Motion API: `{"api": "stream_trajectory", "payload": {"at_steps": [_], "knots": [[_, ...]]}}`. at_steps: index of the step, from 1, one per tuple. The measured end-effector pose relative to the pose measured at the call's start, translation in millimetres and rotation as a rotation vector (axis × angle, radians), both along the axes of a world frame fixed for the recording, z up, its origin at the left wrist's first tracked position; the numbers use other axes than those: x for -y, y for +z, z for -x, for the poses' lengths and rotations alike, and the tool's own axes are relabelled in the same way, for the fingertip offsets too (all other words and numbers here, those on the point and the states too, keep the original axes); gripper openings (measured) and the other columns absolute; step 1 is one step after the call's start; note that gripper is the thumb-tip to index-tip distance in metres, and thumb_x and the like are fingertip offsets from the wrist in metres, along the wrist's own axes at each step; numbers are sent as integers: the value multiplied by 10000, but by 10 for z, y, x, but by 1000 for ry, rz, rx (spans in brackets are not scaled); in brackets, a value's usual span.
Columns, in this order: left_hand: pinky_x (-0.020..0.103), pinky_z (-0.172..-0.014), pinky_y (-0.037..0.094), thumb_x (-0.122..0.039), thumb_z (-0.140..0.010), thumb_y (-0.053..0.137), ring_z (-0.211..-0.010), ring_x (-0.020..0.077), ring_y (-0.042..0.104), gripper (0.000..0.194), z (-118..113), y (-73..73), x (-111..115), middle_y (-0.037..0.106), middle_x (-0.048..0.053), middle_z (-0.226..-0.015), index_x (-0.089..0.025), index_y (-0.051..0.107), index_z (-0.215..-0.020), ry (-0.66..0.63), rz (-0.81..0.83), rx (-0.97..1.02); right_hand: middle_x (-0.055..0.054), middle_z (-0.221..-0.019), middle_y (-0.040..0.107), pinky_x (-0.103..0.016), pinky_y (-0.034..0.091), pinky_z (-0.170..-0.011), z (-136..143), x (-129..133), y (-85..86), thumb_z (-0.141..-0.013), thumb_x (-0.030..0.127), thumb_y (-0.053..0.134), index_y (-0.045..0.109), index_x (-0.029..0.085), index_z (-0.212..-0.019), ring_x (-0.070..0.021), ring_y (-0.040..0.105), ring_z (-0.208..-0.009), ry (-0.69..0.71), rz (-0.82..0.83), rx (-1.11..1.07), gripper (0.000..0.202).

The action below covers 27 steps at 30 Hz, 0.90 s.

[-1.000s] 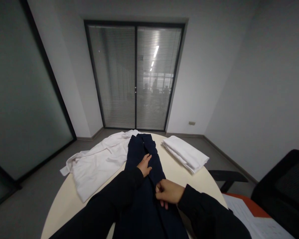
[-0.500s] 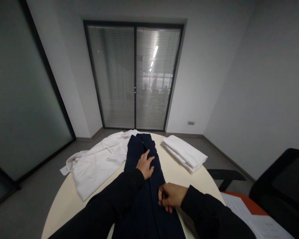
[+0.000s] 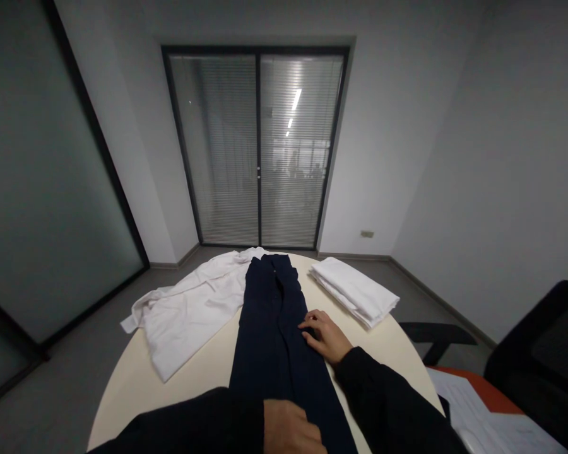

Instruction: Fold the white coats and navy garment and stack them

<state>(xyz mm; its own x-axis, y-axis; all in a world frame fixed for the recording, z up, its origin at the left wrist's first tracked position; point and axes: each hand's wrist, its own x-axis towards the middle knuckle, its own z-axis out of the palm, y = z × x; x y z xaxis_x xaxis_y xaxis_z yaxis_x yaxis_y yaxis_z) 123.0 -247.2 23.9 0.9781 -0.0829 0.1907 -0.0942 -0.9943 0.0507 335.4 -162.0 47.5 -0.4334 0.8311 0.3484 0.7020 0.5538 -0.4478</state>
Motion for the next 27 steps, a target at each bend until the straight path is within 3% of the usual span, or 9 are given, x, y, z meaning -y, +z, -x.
{"api": "stream_trajectory", "payload": {"at_steps": [3,8,13,19,21,24,25,27], "knots": [[208,-594,444,-193,-909,554,-817,80,595,185,9,-93,-27,651,-7,-959,-215,581,-728,-124,-136,-22,-86,-1087,573,-374,418,-942,-6,-32,-103,-854,249,560,690,232,-1047,-225,520,-1050,41,-42,-12,233],[191,-539,423,-173,-927,533,-728,49,549,208,57,-82,-22,618,-30,-987,-192,579,-725,-89,-261,5,-84,-1088,575,-401,426,-927,-26,-68,-163,-860,255,561,688,251,-1038,-234,519,-1041,56,-55,-9,219],[213,-476,400,-284,-922,566,-661,68,545,131,83,-203,-37,626,-39,-855,-211,570,-814,41,-61,-15,-73,-1036,606,-389,434,-891,-22,-82,-160,-880,260,541,672,253,-1049,-226,534,-987,14,-30,-22,214],[237,-433,350,-222,-955,472,-435,79,435,345,-29,-376,-53,542,-22,-555,-210,545,-618,104,130,-26,-63,-969,633,-378,427,-866,-18,-108,-169,-911,285,502,671,243,-1001,-224,549,-951,-56,5,-43,196],[228,-459,362,-252,-953,478,-458,81,461,329,-70,-304,-58,541,-23,-537,-220,575,-640,142,127,-4,-60,-952,634,-371,426,-862,-14,-118,-172,-917,298,492,665,240,-1002,-221,553,-943,-63,13,-50,202],[254,-599,444,-397,-905,517,-645,130,575,189,-89,-17,-198,636,-18,-691,-262,640,-860,223,104,66,-53,-929,636,-357,430,-849,-6,-161,-173,-925,328,476,630,242,-1086,-212,566,-914,-83,41,-77,239],[292,-694,472,-420,-898,504,-789,166,605,225,-82,102,-290,676,7,-865,-261,629,-997,263,100,96,-49,-913,638,-348,436,-830,-3,-189,-173,-930,340,463,605,243,-1135,-207,575,-889,-103,61,-98,268],[360,-893,466,-382,-874,526,-1094,229,556,325,-47,310,-523,602,61,-1230,-243,578,-1164,498,143,169,-32,-854,641,-324,448,-770,3,-269,-169,-944,366,426,537,239,-1234,-191,592,-808,-135,121,-146,335]]}}
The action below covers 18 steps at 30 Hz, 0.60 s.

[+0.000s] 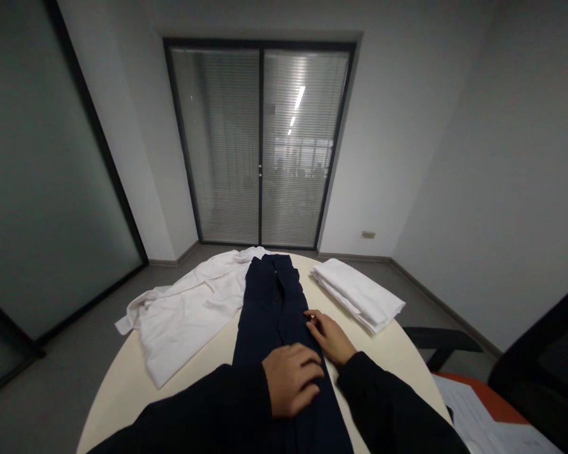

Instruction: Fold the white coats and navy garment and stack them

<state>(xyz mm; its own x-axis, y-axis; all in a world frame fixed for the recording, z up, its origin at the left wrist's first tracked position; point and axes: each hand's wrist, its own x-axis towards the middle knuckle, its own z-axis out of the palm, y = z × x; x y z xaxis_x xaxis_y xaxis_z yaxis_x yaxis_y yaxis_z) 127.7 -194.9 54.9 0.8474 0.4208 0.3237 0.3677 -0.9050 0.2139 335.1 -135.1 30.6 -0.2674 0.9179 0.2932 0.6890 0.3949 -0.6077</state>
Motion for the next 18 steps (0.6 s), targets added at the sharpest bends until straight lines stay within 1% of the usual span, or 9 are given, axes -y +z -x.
{"api": "stream_trajectory", "payload": {"at_steps": [1,2,3,4,5,8,10,13,18], "knots": [[418,-980,426,-388,-847,564,-1242,279,462,434,24,66,-125,486,91,-1387,-238,534,-1253,110,10,6,-20,-816,642,-313,449,-738,2,-52,3,-951,376,406,503,235,-1271,-184,599,-763,-9,33,-21,363],[485,-1048,362,-406,-809,612,-1340,331,351,572,49,99,-244,350,113,-1496,-240,475,-1339,193,18,-17,-7,-773,644,-305,448,-713,4,-111,5,-955,384,389,480,230,-1293,-180,604,-724,-13,66,-34,382],[539,-1083,300,-423,-772,652,-1394,372,247,679,74,97,-350,231,123,-1553,-248,429,-1390,242,30,-56,4,-730,645,-299,446,-696,5,-177,7,-958,390,377,468,224,-1303,-179,610,-695,-16,97,-39,393],[581,-1098,244,-445,-747,676,-1418,401,165,747,98,66,-439,144,120,-1581,-267,400,-1418,274,45,-99,11,-691,645,-295,445,-684,5,-250,6,-959,393,370,469,219,-1300,-181,617,-674,-27,122,-35,396],[610,-1103,199,-469,-740,682,-1427,418,115,769,118,14,-507,94,108,-1593,-295,388,-1429,293,62,-137,12,-670,648,-293,444,-680,4,-328,3,-957,395,371,481,217,-1288,-183,624,-666,-47,135,-29,392],[647,-1099,132,-540,-771,639,-1433,427,58,722,155,-166,-607,53,54,-1604,-391,376,-1427,313,108,-183,-20,-737,688,-293,448,-710,-12,-606,-34,-933,381,418,559,221,-1195,-190,648,-718,-142,117,-27,338],[654,-1096,126,-584,-785,605,-1434,430,40,708,164,-232,-625,19,30,-1607,-427,355,-1428,309,128,-175,-54,-825,707,-302,454,-741,-30,-827,-75,-909,364,464,605,208,-1120,-199,657,-770,-214,102,-54,298],[646,-1100,130,-616,-785,584,-1434,433,18,702,170,-231,-650,-52,9,-1605,-448,349,-1425,311,160,-151,-86,-859,712,-318,476,-760,-57,-1185,-144,-896,331,479,626,171,-1065,-209,668,-788,-284,124,-101,276],[615,-1118,118,-629,-778,582,-1440,413,23,707,183,-193,-732,-82,23,-1601,-441,358,-1422,315,206,-128,-63,-842,713,-302,511,-715,-57,-1701,-241,-899,297,470,602,173,-1108,-185,683,-751,-328,156,-180,276]]}}
